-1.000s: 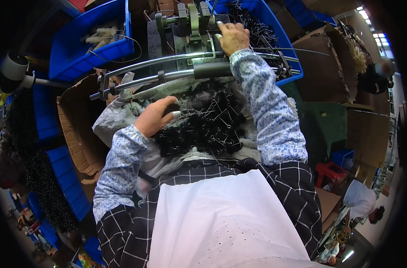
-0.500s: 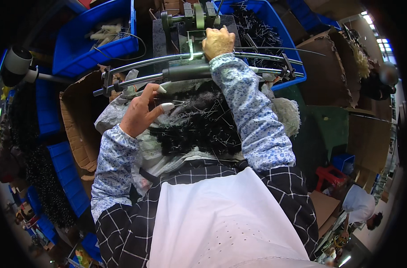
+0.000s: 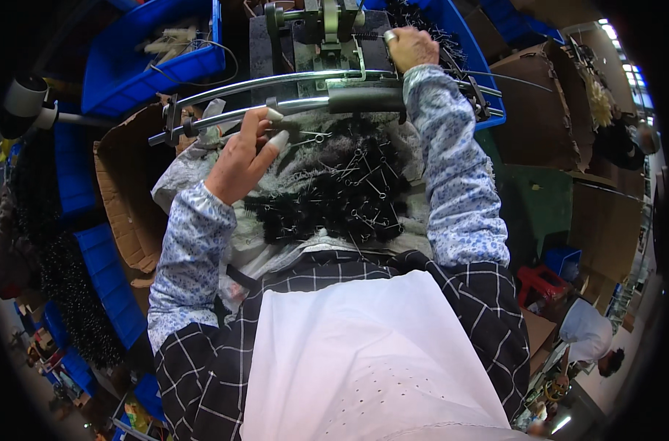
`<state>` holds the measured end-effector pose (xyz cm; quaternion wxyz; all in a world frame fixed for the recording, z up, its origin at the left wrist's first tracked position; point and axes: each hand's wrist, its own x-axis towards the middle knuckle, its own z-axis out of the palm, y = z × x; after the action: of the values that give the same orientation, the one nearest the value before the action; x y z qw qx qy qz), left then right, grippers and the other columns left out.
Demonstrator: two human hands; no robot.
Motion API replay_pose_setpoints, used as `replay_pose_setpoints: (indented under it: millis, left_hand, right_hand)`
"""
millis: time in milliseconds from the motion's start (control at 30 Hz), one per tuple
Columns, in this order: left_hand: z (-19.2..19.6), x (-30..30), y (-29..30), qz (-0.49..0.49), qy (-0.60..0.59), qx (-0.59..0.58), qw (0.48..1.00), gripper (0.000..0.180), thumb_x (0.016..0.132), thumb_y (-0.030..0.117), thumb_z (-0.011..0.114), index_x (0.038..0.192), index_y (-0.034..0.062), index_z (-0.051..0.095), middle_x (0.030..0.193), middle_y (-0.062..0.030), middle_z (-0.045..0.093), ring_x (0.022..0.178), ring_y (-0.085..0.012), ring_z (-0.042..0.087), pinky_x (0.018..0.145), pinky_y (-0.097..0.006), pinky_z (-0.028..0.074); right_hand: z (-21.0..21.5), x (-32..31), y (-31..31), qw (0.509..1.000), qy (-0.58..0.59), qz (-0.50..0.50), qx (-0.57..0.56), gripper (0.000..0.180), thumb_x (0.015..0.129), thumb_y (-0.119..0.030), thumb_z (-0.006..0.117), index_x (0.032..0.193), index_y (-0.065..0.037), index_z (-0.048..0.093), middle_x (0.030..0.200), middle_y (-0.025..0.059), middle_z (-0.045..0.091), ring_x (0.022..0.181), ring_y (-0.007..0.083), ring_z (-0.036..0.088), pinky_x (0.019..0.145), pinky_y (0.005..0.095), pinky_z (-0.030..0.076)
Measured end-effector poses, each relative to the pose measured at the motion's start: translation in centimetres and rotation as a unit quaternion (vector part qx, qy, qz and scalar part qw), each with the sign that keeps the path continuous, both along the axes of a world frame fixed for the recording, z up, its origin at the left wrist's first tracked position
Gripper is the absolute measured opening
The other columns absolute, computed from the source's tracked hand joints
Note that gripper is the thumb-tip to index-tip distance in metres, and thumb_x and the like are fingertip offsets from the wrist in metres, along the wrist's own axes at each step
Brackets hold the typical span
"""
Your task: The person picks up wire brush components by hand and feeds them one at a time into a trimming machine to process them.
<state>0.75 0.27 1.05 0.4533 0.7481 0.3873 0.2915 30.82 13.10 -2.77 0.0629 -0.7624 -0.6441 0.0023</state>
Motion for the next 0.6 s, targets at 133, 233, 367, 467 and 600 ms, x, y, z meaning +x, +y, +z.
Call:
replay_pose_setpoints:
  millis: [133,233,367,467,600]
  left_hand:
    - [0.5,1.3,0.4,-0.013,0.019,-0.045,0.999,0.023,0.088,0.015,0.050,0.103,0.0054,0.035,0.088,-0.0139,0.059,0.076,-0.0205,0.060,0.066,-0.030,0.047]
    - [-0.5,1.9,0.9,-0.039,0.004,-0.002,0.999,0.024,0.089,0.016,0.050,0.103,0.0067,0.034,0.083,-0.0128,0.059,0.072,-0.0192,0.060,0.063,-0.029,0.047]
    - [-1.0,2.9,1.0,-0.042,-0.016,0.001,0.999,0.025,0.088,0.015,0.050,0.105,0.0079,0.033,0.082,-0.0126,0.057,0.074,-0.0190,0.060,0.064,-0.029,0.046]
    - [-1.2,4.7,1.4,-0.024,-0.067,0.023,0.997,0.028,0.088,0.012,0.050,0.108,0.0084,0.031,0.081,-0.0114,0.055,0.067,-0.0165,0.055,0.060,-0.029,0.044]
    - [-1.7,5.5,2.1,-0.011,-0.059,0.049,0.997,0.031,0.087,0.011,0.051,0.111,0.0082,0.031,0.075,-0.0098,0.054,0.060,-0.0148,0.052,0.056,-0.028,0.042]
  right_hand:
    - [-0.4,1.6,1.0,0.989,-0.126,0.074,-0.033,0.025,0.088,-0.029,0.044,0.107,-0.027,0.060,0.100,-0.0015,0.062,0.102,0.0201,0.051,0.087,0.0409,0.038]
    - [1.8,5.3,0.9,0.978,-0.202,0.042,0.025,0.024,0.088,-0.026,0.044,0.105,-0.032,0.060,0.098,-0.0045,0.062,0.093,0.0192,0.056,0.079,0.0380,0.045]
    - [4.7,5.0,-3.0,0.957,-0.190,0.076,0.204,0.026,0.083,-0.020,0.055,0.109,-0.016,0.058,0.098,0.0069,0.062,0.081,0.0208,0.060,0.072,0.0298,0.049]
    - [5.2,-1.7,-8.1,0.929,0.246,0.277,-0.017,0.026,0.084,-0.015,0.056,0.108,-0.006,0.056,0.101,0.0139,0.060,0.087,0.0224,0.060,0.076,0.0311,0.049]
    - [4.5,-5.8,-11.3,0.853,0.423,0.298,-0.070,0.022,0.083,-0.017,0.057,0.103,-0.009,0.059,0.082,0.0130,0.062,0.074,0.0230,0.061,0.068,0.0309,0.049]
